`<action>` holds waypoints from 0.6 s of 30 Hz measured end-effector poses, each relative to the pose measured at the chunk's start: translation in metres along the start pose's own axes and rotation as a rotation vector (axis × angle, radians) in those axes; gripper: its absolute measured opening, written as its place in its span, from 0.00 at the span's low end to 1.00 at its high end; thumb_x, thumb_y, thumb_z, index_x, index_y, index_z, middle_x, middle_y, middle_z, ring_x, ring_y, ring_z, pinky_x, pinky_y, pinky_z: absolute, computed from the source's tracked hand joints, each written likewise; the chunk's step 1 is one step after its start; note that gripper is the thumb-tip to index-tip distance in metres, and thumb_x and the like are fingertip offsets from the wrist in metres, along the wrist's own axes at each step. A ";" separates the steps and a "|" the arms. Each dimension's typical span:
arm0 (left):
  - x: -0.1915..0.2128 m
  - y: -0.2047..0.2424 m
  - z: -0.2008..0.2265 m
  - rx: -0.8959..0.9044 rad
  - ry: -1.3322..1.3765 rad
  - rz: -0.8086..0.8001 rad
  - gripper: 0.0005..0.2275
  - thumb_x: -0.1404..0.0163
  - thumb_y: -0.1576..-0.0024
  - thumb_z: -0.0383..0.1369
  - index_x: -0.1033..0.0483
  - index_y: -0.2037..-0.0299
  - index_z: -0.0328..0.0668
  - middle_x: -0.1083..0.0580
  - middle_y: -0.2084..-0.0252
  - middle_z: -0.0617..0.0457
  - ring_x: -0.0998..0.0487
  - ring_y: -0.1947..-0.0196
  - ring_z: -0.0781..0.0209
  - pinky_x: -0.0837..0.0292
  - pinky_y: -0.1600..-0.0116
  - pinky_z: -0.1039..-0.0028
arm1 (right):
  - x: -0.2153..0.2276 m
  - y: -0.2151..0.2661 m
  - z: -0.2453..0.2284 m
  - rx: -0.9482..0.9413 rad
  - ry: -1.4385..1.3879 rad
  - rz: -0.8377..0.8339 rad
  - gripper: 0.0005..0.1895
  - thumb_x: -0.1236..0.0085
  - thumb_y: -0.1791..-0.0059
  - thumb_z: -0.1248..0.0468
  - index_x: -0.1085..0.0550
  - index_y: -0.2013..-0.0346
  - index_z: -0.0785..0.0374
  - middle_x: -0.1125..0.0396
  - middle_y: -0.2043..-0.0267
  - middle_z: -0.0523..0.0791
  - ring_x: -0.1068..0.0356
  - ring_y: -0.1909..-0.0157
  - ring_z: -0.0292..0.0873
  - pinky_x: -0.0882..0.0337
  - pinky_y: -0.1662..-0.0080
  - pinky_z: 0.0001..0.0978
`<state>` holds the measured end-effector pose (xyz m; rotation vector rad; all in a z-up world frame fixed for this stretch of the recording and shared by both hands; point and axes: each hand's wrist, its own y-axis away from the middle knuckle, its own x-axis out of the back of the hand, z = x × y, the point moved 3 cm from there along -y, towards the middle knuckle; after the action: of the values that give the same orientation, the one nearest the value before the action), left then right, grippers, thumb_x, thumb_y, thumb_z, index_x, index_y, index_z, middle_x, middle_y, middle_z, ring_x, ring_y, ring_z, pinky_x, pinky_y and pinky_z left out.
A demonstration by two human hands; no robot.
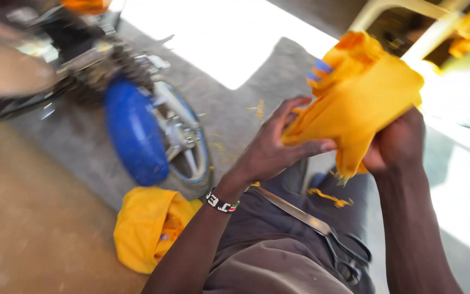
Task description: Trimming loose threads and excess fabric from yellow t-shirts using tailor scissors.
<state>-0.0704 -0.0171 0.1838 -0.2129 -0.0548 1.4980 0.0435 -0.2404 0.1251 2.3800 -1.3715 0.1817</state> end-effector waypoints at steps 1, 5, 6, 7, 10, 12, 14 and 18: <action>-0.016 -0.006 -0.030 0.009 0.021 -0.058 0.39 0.39 0.54 0.43 0.41 0.33 0.37 0.27 0.43 0.35 0.19 0.49 0.50 0.21 0.45 0.65 | 0.010 0.000 0.006 -0.027 -0.009 0.055 0.29 0.34 0.55 0.57 0.35 0.48 0.69 0.31 0.56 0.55 0.26 0.62 0.50 0.24 0.56 0.44; -0.063 -0.028 -0.114 0.099 0.504 -0.105 0.25 0.40 0.42 0.30 0.34 0.36 0.37 0.21 0.58 0.49 0.17 0.60 0.61 0.18 0.56 0.72 | 0.048 0.011 0.040 -0.120 -0.142 0.298 0.21 0.38 0.50 0.58 0.31 0.54 0.73 0.30 0.62 0.59 0.24 0.67 0.54 0.22 0.61 0.46; -0.069 -0.032 -0.130 0.170 0.608 -0.055 0.17 0.43 0.40 0.29 0.28 0.42 0.35 0.20 0.61 0.49 0.16 0.64 0.58 0.18 0.60 0.71 | 0.054 0.016 0.051 -0.137 -0.180 0.352 0.19 0.39 0.48 0.59 0.29 0.56 0.75 0.29 0.64 0.60 0.24 0.69 0.55 0.22 0.62 0.47; -0.061 -0.032 -0.135 0.189 0.614 -0.090 0.17 0.43 0.40 0.29 0.28 0.42 0.35 0.20 0.61 0.49 0.16 0.64 0.58 0.18 0.60 0.71 | 0.062 0.024 0.065 -0.152 -0.190 0.387 0.19 0.39 0.48 0.59 0.29 0.56 0.75 0.29 0.64 0.60 0.24 0.69 0.55 0.22 0.62 0.47; -0.026 -0.031 -0.150 0.320 0.430 0.056 0.12 0.52 0.38 0.27 0.24 0.47 0.33 0.20 0.63 0.46 0.18 0.66 0.61 0.21 0.61 0.76 | 0.069 0.064 0.096 -0.203 -0.284 0.506 0.18 0.41 0.45 0.60 0.27 0.59 0.77 0.29 0.68 0.62 0.23 0.73 0.57 0.21 0.65 0.49; 0.008 -0.027 -0.148 0.342 0.062 0.080 0.13 0.52 0.40 0.26 0.23 0.46 0.41 0.22 0.69 0.47 0.20 0.69 0.62 0.22 0.61 0.77 | 0.045 0.097 0.096 -0.256 0.008 0.312 0.10 0.39 0.50 0.67 0.25 0.61 0.74 0.31 0.71 0.53 0.26 0.75 0.49 0.26 0.66 0.40; 0.034 -0.031 -0.165 0.372 -0.137 0.055 0.12 0.50 0.41 0.27 0.23 0.47 0.47 0.21 0.70 0.49 0.20 0.71 0.64 0.24 0.63 0.77 | 0.023 0.125 0.101 -0.314 0.048 0.178 0.06 0.39 0.52 0.70 0.23 0.63 0.72 0.29 0.71 0.51 0.25 0.72 0.46 0.25 0.63 0.38; 0.056 -0.032 -0.191 0.248 -0.882 -0.197 0.18 0.39 0.50 0.34 0.23 0.49 0.57 0.23 0.51 0.51 0.23 0.45 0.42 0.29 0.43 0.54 | -0.024 0.169 0.085 -0.359 0.266 -0.165 0.12 0.28 0.61 0.68 0.18 0.63 0.63 0.23 0.67 0.49 0.20 0.66 0.41 0.18 0.59 0.37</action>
<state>-0.0030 0.0166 -0.0028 0.6466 -0.5746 1.2873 -0.1198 -0.3296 0.0841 2.0699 -0.9874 0.1808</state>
